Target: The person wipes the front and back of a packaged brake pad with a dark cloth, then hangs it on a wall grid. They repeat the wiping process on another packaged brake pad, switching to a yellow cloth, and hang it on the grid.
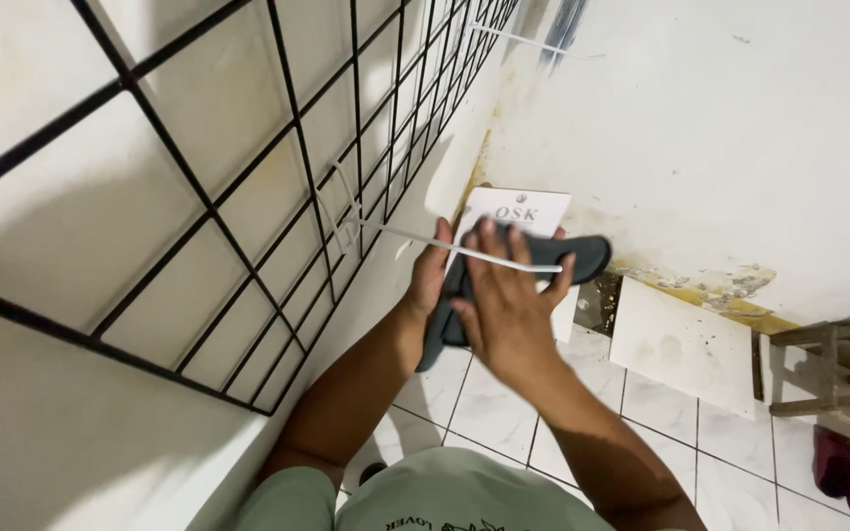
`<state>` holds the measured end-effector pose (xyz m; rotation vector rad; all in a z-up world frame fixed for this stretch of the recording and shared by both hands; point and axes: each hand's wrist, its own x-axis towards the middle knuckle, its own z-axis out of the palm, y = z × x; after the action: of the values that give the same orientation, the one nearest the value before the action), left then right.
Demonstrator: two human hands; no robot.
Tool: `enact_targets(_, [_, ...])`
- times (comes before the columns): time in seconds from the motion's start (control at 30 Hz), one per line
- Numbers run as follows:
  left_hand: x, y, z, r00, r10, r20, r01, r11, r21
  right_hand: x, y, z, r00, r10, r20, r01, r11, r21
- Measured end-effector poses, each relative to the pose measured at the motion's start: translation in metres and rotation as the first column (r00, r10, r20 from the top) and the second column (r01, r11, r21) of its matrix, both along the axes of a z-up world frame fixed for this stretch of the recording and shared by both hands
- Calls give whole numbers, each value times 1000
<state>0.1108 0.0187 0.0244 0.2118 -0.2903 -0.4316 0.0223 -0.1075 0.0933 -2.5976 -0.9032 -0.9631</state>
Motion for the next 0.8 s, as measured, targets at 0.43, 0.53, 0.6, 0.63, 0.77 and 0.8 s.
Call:
enact_targets(0.43, [-44, 7, 38, 992, 66, 105, -83, 983, 164, 1, -1, -13, 994, 56, 99, -51, 997, -54])
enact_targets(0.53, [-55, -6, 26, 999, 47, 17, -49, 987, 153, -1, 0, 37, 997, 27, 73, -31, 998, 47])
enact_targets(0.6, [-61, 4, 51, 999, -52, -6, 53, 995, 84, -1, 0, 26, 997, 6, 76, -8, 1000, 28])
enact_targets(0.63, [-66, 9, 62, 988, -154, -31, 154, 988, 10, -2, -1, 19, 997, -16, 71, 15, 1000, 8])
enact_targets(0.77, [-24, 2, 24, 998, -69, -6, 69, 998, -8, -25, 5, -25, 998, 60, 17, -60, 998, -7])
enact_targets(0.8, [-27, -3, 19, 992, 54, 113, -59, 998, 37, -27, 6, -23, 997, 76, 10, -76, 997, 15])
